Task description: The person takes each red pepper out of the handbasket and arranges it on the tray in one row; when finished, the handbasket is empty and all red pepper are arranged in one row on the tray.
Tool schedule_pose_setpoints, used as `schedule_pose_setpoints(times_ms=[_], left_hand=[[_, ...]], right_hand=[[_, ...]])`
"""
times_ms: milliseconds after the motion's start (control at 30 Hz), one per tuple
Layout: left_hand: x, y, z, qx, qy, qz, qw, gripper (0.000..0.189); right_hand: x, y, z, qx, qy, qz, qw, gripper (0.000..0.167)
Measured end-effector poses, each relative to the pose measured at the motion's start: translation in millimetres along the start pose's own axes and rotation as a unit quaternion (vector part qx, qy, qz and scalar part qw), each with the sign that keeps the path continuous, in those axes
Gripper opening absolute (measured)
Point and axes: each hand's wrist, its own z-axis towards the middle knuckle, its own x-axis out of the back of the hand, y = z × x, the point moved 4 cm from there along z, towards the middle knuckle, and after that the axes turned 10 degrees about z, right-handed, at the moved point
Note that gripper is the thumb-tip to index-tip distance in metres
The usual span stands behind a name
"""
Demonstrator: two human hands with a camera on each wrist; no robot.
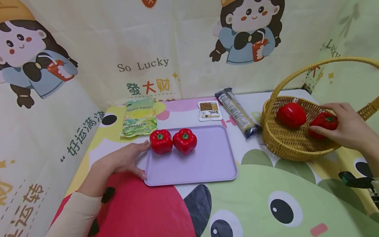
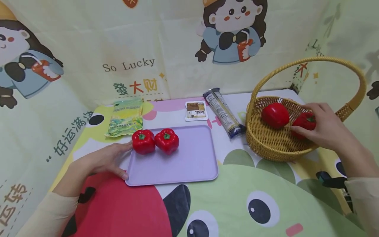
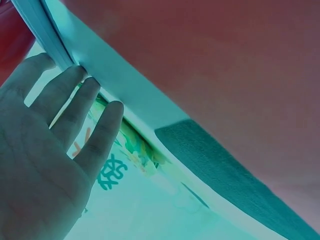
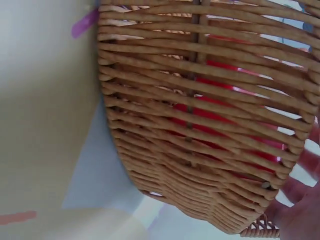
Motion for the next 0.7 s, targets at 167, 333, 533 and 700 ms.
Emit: schedule_pose_setpoints(times_ms=[167, 333, 533, 700], left_hand=[[-0.4, -0.4, -2.4, 0.003, 0.002, 0.001, 1.0000, 0.123], [0.5, 0.1, -3.0, -0.005, 0.009, 0.005, 0.9999, 0.122], [0.6, 0.8, -3.2, -0.016, 0.018, 0.010, 0.9997, 0.121], [-0.5, -0.4, -3.6, -0.006, 0.012, 0.008, 0.9999, 0.123]], right_hand=[[-3.2, 4.2, -0.2, -0.017, -0.001, -0.021, 0.9996, 0.079], [-2.4, 5.2, 0.3, -0.015, -0.006, -0.042, 0.9990, 0.078], [-3.1, 1.2, 0.6, 0.031, -0.013, -0.059, 0.9977, 0.067], [-10.9, 0.3, -6.1, 0.029, -0.041, -0.024, 0.9985, 0.070]])
